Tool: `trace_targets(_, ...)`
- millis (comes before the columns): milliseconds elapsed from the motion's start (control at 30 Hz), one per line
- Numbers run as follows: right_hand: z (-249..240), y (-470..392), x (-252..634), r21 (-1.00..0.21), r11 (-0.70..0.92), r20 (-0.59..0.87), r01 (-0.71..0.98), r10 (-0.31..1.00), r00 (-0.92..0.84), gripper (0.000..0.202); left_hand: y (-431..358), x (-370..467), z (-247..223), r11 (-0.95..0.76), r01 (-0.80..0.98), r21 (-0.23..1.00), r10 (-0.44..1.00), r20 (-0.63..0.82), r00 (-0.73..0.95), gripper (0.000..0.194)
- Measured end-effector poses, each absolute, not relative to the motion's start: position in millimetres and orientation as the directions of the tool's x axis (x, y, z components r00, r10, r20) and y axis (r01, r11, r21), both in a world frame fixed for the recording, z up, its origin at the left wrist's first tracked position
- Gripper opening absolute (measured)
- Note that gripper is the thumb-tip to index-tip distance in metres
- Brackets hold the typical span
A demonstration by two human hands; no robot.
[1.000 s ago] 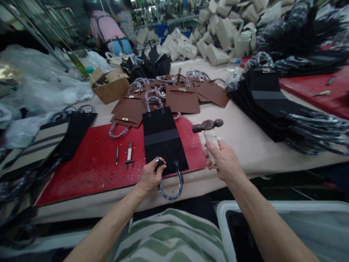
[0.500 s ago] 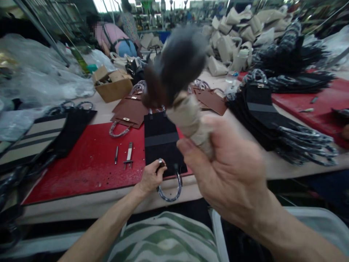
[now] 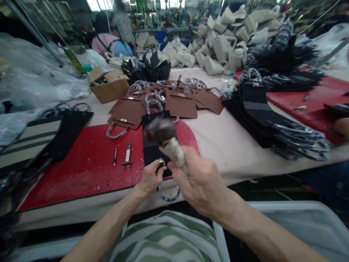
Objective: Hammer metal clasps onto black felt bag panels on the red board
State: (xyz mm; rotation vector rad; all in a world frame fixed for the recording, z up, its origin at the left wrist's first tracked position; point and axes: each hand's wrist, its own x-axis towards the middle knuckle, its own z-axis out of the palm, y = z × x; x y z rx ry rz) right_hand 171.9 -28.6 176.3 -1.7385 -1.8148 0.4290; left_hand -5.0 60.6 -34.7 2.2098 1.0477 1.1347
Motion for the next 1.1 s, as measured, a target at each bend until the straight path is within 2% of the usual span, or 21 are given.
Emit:
trace_targets(67,160,-30,174,-0.506,0.092,-0.002,0.857,0.994,-0.109,0.016,61,-6,-36,-0.619,0.423,0.661,0.784,0.492,0.379,0.01)
trace_targets(133,147,-28,183,-0.505,0.027,-0.123,0.862,0.987,-0.103,0.015,61,-6,-35,-0.619,0.42,0.663,0.784,0.485,0.388,0.011)
trace_targets(233,129,-21,207,-0.667,-0.18,-0.209,0.723,0.977,0.05,0.024,60,-8,-33,-0.599,0.422,0.681,0.797,0.46,0.391,0.007)
trace_targets(333,97,-12,240,-0.805,-0.392,-0.305,0.445,0.917,0.256,0.031,60,-10,-31,-0.593,0.398,0.7,0.8,0.454,0.392,0.005)
trace_targets(400,73,-7,264,-0.839,-0.488,-0.379,0.243,0.843,0.382,0.029,60,-11,-30,-0.595,0.371,0.713,0.796,0.458,0.396,0.005)
trace_targets(433,63,-6,275,-0.824,-0.525,-0.402,0.213,0.807,0.433,0.028,61,-12,-29,-0.594,0.36,0.72,0.796,0.458,0.397,0.005)
trace_targets(467,55,-6,285,-0.787,-0.546,-0.375,0.287,0.793,0.48,0.028,61,-12,-28,-0.589,0.354,0.726,0.798,0.454,0.396,0.005)
trace_targets(500,49,-7,292,-0.723,-0.545,-0.299,0.425,0.801,0.519,0.028,61,-13,-27,-0.582,0.353,0.733,0.802,0.446,0.397,0.005)
trace_targets(567,45,-9,296,-0.527,-0.463,-0.06,0.712,0.857,0.512,0.027,62,-14,-26,-0.571,0.358,0.739,0.809,0.432,0.398,0.006)
trace_targets(633,43,-9,284,-0.391,-0.326,0.131,0.861,0.906,0.402,0.025,61,-16,-25,-0.581,0.356,0.731,0.802,0.442,0.401,0.008)
trace_targets(667,41,-8,272,-0.384,-0.247,0.182,0.89,0.924,0.336,0.03,61,-16,-26,-0.598,0.35,0.721,0.791,0.458,0.405,0.008)
trace_targets(767,24,1,227,-0.412,0.03,0.221,0.911,0.973,0.068,0.052,57,-18,-27,-0.635,0.349,0.689,0.766,0.504,0.398,0.01)
trace_targets(833,6,7,201,-0.393,0.121,0.197,0.912,0.979,-0.045,0.062,55,-18,-27,-0.62,0.375,0.689,0.783,0.509,0.358,0.01)
trace_targets(1000,-19,9,182,-0.321,0.094,0.147,0.942,0.988,-0.049,0.069,52,-18,-26,-0.519,0.434,0.737,0.855,0.445,0.268,0.011)
trace_targets(1100,-18,9,186,-0.313,0.091,0.129,0.946,0.99,-0.052,0.071,52,-22,-28,-0.617,0.396,0.68,0.786,0.503,0.36,0.011)
